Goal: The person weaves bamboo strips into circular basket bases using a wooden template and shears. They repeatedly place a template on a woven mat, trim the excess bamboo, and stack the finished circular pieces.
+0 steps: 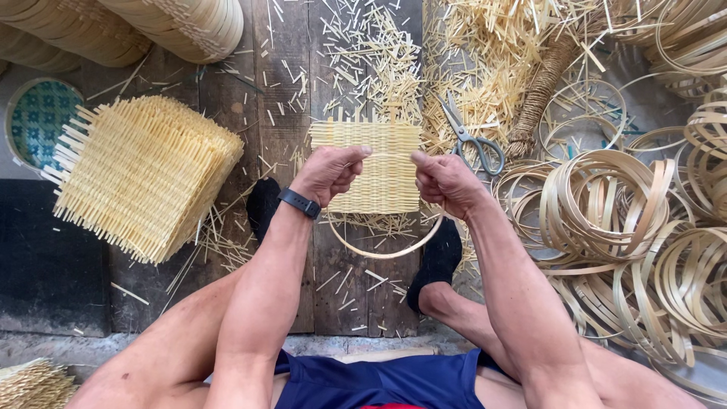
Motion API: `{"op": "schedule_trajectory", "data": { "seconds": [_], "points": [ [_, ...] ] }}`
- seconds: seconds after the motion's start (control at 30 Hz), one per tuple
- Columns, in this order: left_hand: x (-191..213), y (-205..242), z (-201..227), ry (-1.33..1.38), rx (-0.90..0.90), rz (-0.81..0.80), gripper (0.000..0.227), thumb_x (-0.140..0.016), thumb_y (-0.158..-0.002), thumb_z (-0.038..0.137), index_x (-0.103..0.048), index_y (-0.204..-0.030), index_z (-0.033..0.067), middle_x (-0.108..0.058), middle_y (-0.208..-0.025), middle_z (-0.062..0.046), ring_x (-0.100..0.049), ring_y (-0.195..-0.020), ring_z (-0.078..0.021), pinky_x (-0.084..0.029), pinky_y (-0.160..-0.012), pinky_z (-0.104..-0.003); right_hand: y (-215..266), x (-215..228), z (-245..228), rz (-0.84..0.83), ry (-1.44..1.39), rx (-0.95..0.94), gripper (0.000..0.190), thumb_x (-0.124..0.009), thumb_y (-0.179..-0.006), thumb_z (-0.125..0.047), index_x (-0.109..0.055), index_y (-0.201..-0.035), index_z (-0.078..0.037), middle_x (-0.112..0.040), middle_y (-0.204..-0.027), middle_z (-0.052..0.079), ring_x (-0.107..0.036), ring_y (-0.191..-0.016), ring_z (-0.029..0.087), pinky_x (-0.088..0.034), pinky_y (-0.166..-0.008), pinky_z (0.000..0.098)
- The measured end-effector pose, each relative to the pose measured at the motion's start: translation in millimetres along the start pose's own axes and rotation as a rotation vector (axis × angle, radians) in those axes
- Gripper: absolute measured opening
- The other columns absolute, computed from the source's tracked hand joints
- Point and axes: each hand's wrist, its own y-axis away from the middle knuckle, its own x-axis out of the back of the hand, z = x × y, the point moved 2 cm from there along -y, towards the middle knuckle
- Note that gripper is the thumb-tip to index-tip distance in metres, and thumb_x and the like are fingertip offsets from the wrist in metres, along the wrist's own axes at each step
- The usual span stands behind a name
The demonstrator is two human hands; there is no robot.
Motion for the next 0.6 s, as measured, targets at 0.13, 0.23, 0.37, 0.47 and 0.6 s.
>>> {"op": "schedule_trajectory", "data": {
  "seconds": [0.13, 0.23, 0.37, 0.47, 0.6],
  "points": [
    [20, -1, 3, 0.158, -0.062, 0.110, 0.029, -0.072, -0.091, 0.033, -0.070, -0.081, 0.0057, -0.055, -0.057, 0.004, -0.041, -0.044, -0.0055, -0.033, -0.038, -0.020, 2, 9, 9, 0.142, -0.170, 0.075, 0.037, -0.060, -0.097, -0.035, -0.071, -0.092, 0.000, -0.063, -0.066, 0.005, -0.059, -0.056, 0.015, -0.056, -0.056, 0.0289],
    [34, -5, -13, 0.303, -0.095, 0.109, 0.026, -0.069, -0.093, 0.027, -0.067, -0.105, 0.0038, -0.063, -0.072, -0.002, -0.054, -0.058, -0.0090, -0.046, -0.049, -0.022, -9, 11, 22, 0.195, -0.180, 0.190, 0.028, -0.065, -0.100, -0.023, -0.072, -0.111, 0.002, -0.065, -0.077, 0.004, -0.062, -0.067, 0.014, -0.060, -0.063, 0.0310],
    [42, -14, -52, 0.426, -0.172, 0.152, 0.041, -0.072, -0.086, 0.006, -0.056, -0.124, 0.0060, -0.070, -0.095, -0.007, -0.066, -0.078, -0.0124, -0.058, -0.064, -0.028, -33, 15, 39, 0.355, -0.290, 0.216, 0.026, -0.066, -0.099, -0.017, -0.071, -0.119, -0.001, -0.062, -0.078, 0.003, -0.062, -0.068, 0.011, -0.064, -0.066, 0.0345],
    [47, -26, -65, 0.404, -0.239, 0.245, 0.034, -0.072, -0.090, 0.003, -0.061, -0.122, -0.0002, -0.073, -0.102, -0.011, -0.068, -0.082, -0.0149, -0.061, -0.070, -0.030, -45, 19, 45, 0.442, -0.287, 0.229, 0.023, -0.064, -0.096, -0.013, -0.062, -0.117, -0.004, -0.064, -0.081, 0.006, -0.066, -0.069, 0.014, -0.067, -0.069, 0.0374],
    [57, -31, -63, 0.483, -0.241, 0.237, 0.026, -0.069, -0.090, 0.004, -0.063, -0.115, 0.0044, -0.073, -0.104, -0.010, -0.072, -0.087, -0.0166, -0.063, -0.076, -0.032, -50, 17, 50, 0.574, -0.068, 0.194, 0.026, -0.067, -0.094, -0.004, -0.062, -0.118, 0.000, -0.071, -0.093, 0.009, -0.070, -0.077, 0.017, -0.063, -0.072, 0.0342]
  ]
}}
